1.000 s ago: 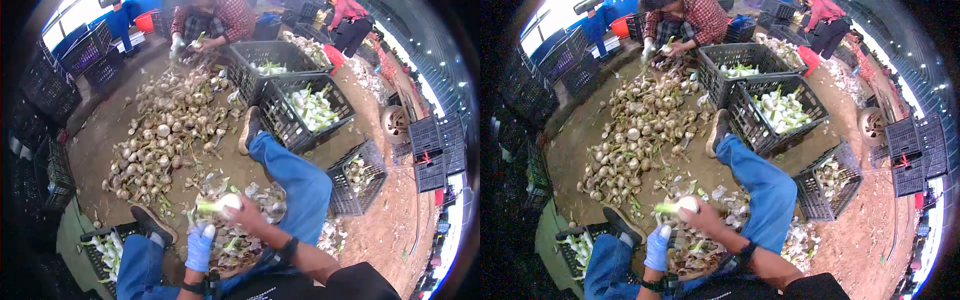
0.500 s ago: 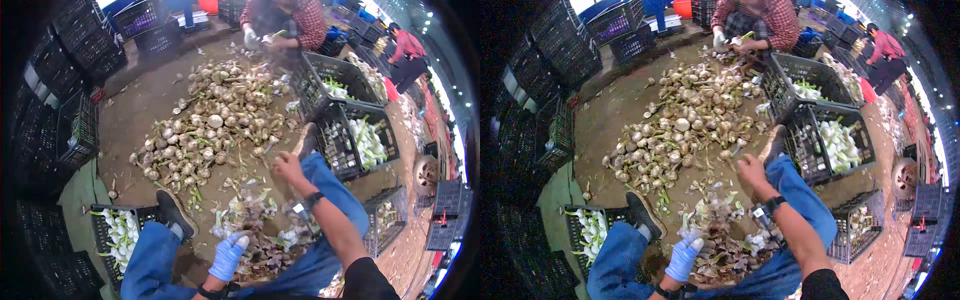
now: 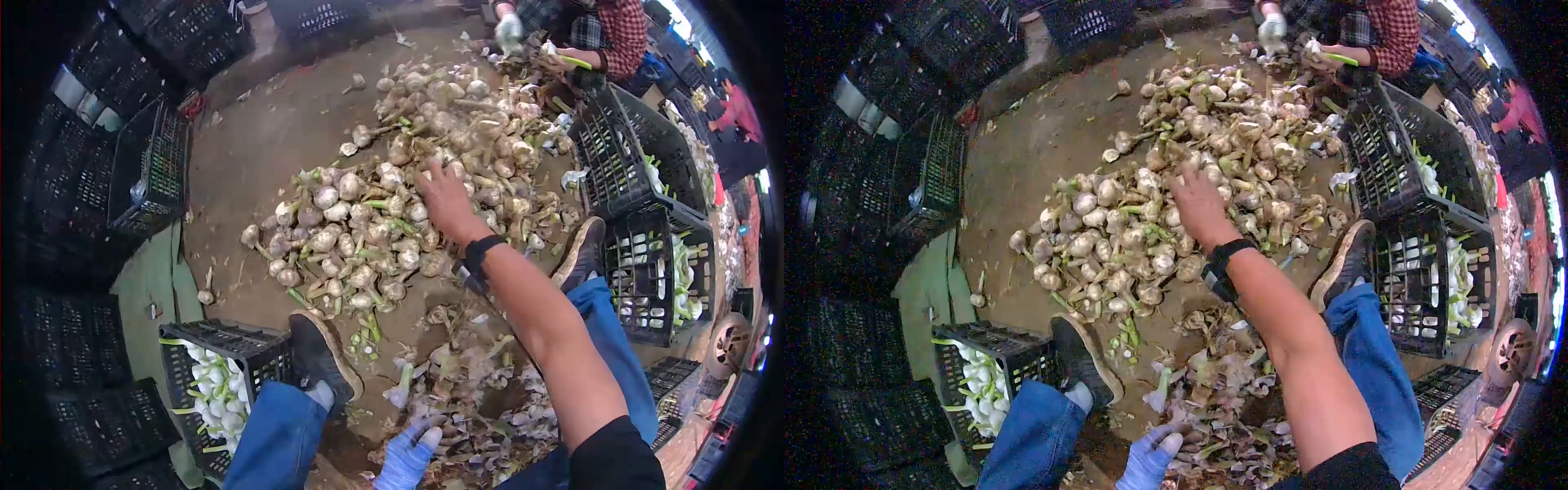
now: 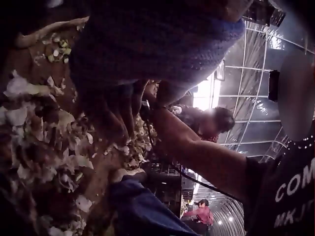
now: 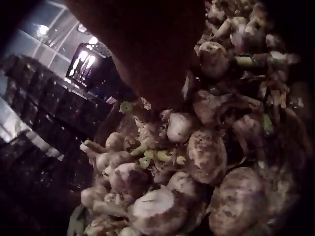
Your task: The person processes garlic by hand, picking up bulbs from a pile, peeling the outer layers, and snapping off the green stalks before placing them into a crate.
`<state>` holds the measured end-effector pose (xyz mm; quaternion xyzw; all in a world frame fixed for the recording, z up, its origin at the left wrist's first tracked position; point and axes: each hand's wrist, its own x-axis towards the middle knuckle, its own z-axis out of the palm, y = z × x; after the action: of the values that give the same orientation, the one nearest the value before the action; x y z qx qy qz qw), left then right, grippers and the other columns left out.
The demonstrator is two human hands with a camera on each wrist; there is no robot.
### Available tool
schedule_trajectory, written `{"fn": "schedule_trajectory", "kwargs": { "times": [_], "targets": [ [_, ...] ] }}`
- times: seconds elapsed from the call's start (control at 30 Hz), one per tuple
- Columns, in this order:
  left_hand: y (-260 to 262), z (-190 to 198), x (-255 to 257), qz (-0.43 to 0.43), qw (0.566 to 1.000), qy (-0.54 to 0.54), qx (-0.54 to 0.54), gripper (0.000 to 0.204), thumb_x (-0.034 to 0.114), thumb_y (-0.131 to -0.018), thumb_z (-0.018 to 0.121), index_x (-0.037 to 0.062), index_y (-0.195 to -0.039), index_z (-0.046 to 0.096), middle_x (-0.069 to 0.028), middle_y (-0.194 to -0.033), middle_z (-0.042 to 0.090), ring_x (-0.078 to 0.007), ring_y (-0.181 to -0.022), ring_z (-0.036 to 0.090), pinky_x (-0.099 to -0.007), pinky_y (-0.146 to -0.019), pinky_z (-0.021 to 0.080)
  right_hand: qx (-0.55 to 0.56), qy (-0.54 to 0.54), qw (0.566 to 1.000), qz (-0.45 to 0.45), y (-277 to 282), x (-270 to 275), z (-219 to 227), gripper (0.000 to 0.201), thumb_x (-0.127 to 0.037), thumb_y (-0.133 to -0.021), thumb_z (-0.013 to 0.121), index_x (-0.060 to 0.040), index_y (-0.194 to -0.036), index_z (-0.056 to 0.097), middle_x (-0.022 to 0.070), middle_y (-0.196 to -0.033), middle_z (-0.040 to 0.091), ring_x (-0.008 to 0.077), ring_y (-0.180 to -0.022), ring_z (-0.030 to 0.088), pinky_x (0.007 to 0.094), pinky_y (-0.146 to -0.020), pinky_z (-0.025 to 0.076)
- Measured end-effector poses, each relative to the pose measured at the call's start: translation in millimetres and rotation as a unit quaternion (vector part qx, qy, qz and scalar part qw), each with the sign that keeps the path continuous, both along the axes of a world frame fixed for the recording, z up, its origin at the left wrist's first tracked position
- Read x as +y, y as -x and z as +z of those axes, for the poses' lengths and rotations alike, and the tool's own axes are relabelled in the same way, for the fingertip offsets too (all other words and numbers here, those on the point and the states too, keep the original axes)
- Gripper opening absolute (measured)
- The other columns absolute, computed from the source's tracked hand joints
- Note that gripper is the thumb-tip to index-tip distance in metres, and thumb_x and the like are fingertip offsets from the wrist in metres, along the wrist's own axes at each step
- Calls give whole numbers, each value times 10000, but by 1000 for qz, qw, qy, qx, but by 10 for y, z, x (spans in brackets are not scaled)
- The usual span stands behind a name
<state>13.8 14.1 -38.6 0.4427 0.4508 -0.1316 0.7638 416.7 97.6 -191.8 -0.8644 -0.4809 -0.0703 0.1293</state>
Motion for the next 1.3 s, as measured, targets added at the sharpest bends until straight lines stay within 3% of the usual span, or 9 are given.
{"fn": "schedule_trajectory", "kwargs": {
  "times": [0.23,0.47,0.6,0.67,0.77,0.9,0.97,1.17,1.3],
  "targets": [
    [157,-34,64,70,992,38,-101,330,219,-993,567,40,-1268,589,-74,-1075,705,-114,-886,656,-250,-714,532,100,-162,982,-7,718,-651,353,355,-123,-808,662,-66,-1148,576,210,-1142,545,401,-1064,518,460,-869,463],
    [132,22,63,158,970,-52,-175,513,275,-1011,531,79,-1464,389,-81,-1174,632,-137,-928,651,-250,-691,560,526,-198,807,-181,2506,-1701,1484,476,-185,-774,781,-43,-1189,595,100,-1037,610,189,-932,560,323,-798,465],
    [115,-155,-56,95,966,-71,-232,542,405,-981,551,68,-1399,479,-62,-1174,611,-134,-965,609,-275,-785,516,477,-195,840,-169,3113,-2042,1987,426,-136,-802,760,-41,-1188,605,73,-1096,633,142,-882,587,281,-731,484],
    [186,13,-106,37,952,-144,-269,546,350,-953,590,29,-1383,491,-86,-1154,613,-157,-985,606,-287,-811,514,383,-321,866,28,3278,-2281,2158,397,-146,-828,732,-48,-1196,620,85,-1108,663,164,-865,623,293,-716,499],
    [211,315,-245,-5,920,-224,-321,582,261,-840,699,-27,-1317,527,-107,-1094,608,-187,-976,596,-321,-840,514,527,-287,767,-229,3357,-2460,2587,352,-200,-856,698,-41,-1168,656,101,-1019,701,198,-849,654,325,-732,510],
    [194,705,-401,-152,879,-359,-273,580,176,-776,736,0,-1288,527,-119,-1086,606,-203,-992,609,-322,-879,494,444,-181,852,-210,3358,-2638,2569,337,-294,-865,677,-16,-1050,717,95,-914,720,136,-762,666,301,-682,514],
    [208,736,-472,-213,783,-508,-288,594,233,-714,777,30,-1229,561,-190,-1128,584,-337,-1051,586,-416,-909,482,446,-227,844,-192,3365,-2672,2465,320,-296,-872,674,-21,-1028,729,87,-872,729,113,-713,662,287,-636,511],
    [262,681,-604,-228,730,-595,-247,696,264,-662,815,68,-1276,555,-180,-1255,551,-362,-1163,515,-472,-988,429,537,-234,782,-212,3396,-2695,2492,300,-263,-882,613,2,-959,729,67,-713,696,92,-604,608,300,-560,488],
    [248,546,-658,-232,703,-631,-232,733,252,-617,827,26,-1255,547,-210,-1245,546,-391,-1156,497,-456,-1026,408,453,-190,841,-228,3354,-2716,2433,303,-257,-848,605,16,-926,714,100,-655,650,121,-564,561,339,-535,463]
  ]
}}
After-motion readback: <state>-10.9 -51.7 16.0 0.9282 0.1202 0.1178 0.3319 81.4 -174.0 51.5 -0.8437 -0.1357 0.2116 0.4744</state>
